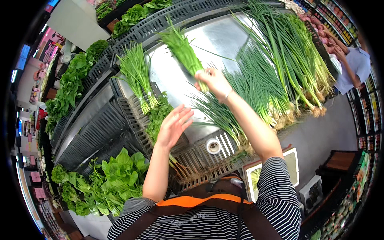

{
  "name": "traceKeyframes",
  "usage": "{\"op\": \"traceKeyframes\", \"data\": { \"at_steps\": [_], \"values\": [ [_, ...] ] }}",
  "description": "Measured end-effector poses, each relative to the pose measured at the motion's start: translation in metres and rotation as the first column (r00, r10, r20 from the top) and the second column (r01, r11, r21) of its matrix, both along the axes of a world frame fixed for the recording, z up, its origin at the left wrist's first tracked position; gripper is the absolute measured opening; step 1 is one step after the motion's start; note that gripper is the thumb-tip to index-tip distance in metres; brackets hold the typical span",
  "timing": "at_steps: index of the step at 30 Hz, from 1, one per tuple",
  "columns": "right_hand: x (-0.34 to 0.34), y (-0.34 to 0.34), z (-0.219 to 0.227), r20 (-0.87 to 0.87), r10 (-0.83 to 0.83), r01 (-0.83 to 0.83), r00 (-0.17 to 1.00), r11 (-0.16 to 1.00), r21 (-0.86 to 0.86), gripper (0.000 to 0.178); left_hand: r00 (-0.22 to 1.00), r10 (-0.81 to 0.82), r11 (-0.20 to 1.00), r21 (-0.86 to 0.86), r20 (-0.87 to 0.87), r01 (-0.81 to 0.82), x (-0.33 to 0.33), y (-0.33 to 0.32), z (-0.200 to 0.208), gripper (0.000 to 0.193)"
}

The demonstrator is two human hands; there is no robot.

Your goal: The person gathers a bunch of green onions from a display, wraps a piece of white tape around the stems to secure them into a bundle, and then places the bundled onions onto a metal rack.

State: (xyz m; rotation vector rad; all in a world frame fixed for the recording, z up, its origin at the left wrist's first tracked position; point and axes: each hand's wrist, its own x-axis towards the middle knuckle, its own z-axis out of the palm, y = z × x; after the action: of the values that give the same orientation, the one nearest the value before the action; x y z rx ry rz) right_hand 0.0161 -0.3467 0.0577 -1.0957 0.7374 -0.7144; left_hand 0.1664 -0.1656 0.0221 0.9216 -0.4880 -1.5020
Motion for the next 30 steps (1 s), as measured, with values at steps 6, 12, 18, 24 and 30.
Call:
{"op": "traceKeyframes", "data": {
  "at_steps": [6,12,18,24,30],
  "values": [
    [-0.059,0.16,-0.006,-0.17,0.041,-0.056,0.985,0.995,-0.084,0.046,0.893,-0.072,0.984,-0.176,-0.444,-0.009,-0.039,0.007,0.003,0.07],
    [-0.091,0.261,-0.034,-0.409,-0.341,0.108,0.847,0.862,-0.495,0.038,0.895,0.177,0.984,0.079,-0.409,-0.159,-0.081,0.07,-0.022,0.05],
    [-0.105,0.318,-0.049,-0.213,-0.489,0.396,0.846,0.844,-0.362,0.007,0.934,0.148,0.988,0.014,-0.326,-0.151,-0.103,0.116,-0.034,0.05],
    [-0.123,0.338,-0.041,-0.195,-0.59,0.443,0.783,0.75,-0.49,0.004,0.962,0.152,0.987,-0.013,-0.228,-0.159,-0.114,0.137,-0.017,0.052],
    [-0.142,0.334,-0.037,-0.173,-0.555,0.526,0.814,0.83,-0.187,0.01,0.918,0.04,0.995,-0.071,-0.394,-0.074,-0.107,0.142,0.0,0.048]
  ]
}}
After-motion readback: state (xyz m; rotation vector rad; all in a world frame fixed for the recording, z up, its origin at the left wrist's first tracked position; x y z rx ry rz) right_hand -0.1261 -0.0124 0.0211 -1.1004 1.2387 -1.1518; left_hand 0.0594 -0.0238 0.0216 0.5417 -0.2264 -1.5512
